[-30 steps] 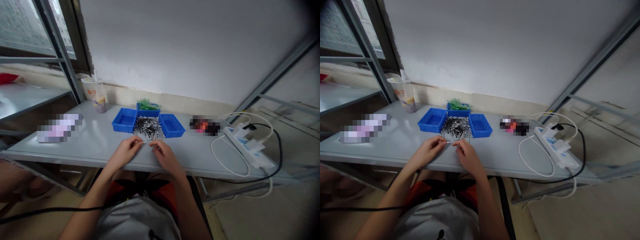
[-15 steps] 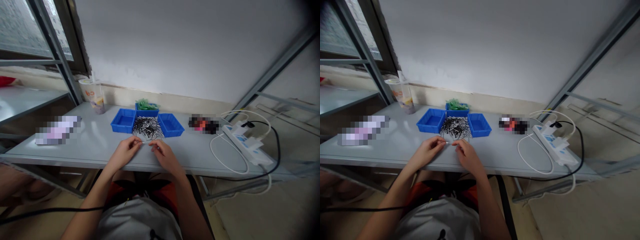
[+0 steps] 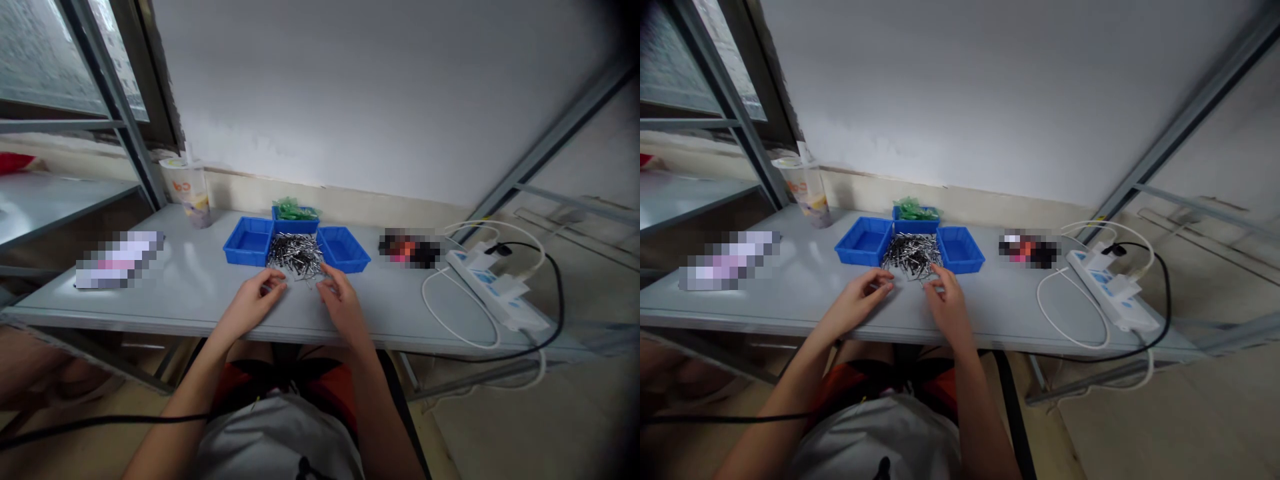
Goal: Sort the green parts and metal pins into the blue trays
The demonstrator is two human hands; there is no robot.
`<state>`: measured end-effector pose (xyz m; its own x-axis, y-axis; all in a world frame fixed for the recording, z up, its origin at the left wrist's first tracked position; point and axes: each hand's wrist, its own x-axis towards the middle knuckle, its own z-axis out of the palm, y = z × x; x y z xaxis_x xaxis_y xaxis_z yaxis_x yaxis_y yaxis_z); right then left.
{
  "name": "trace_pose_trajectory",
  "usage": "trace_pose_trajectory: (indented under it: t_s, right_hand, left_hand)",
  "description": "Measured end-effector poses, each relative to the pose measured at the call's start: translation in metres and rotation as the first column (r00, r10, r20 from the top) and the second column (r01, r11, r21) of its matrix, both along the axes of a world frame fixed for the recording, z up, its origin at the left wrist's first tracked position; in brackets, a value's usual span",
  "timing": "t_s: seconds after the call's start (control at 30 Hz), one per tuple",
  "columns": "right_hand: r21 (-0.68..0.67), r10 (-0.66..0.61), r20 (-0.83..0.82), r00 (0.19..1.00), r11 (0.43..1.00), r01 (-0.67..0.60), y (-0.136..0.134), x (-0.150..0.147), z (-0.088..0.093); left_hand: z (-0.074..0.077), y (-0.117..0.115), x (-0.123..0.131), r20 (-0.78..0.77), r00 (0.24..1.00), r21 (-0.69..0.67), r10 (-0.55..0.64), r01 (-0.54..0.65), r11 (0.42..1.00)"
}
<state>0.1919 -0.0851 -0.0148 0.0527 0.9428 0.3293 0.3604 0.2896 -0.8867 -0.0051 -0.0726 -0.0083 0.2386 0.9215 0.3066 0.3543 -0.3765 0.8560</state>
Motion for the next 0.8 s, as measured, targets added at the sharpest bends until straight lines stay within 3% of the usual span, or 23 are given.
trace_pose_trajectory:
  t_s: [0.2,0.47,0.67,0.8]
  right_hand:
    - [-0.02,-0.095,-0.135,0.986,0.995,0.094,0.008,0.003,-0.011]
    - [-0.001,-0.062,-0.159,0.985,0.998,0.063,0.007,0.003,-0.01]
    - [0.098,-0.033,0.153,0.988,0.995,0.018,0.002,-0.004,-0.005]
    - [0.167,-0.046,0.44,0.897,0.985,-0.031,0.001,-0.01,-0.007]
  left_hand:
    - [0.0,0.0,-0.001,0.0,0.999,-0.008,-0.046,0.046,0.999]
    - [-0.001,0.001,-0.001,0.005,0.998,-0.013,-0.062,0.062,0.998]
    - [0.0,0.0,-0.001,0.008,0.999,-0.015,-0.051,0.051,0.999]
    - [0.0,0.0,0.0,0.005,0.999,-0.015,-0.051,0.051,0.999]
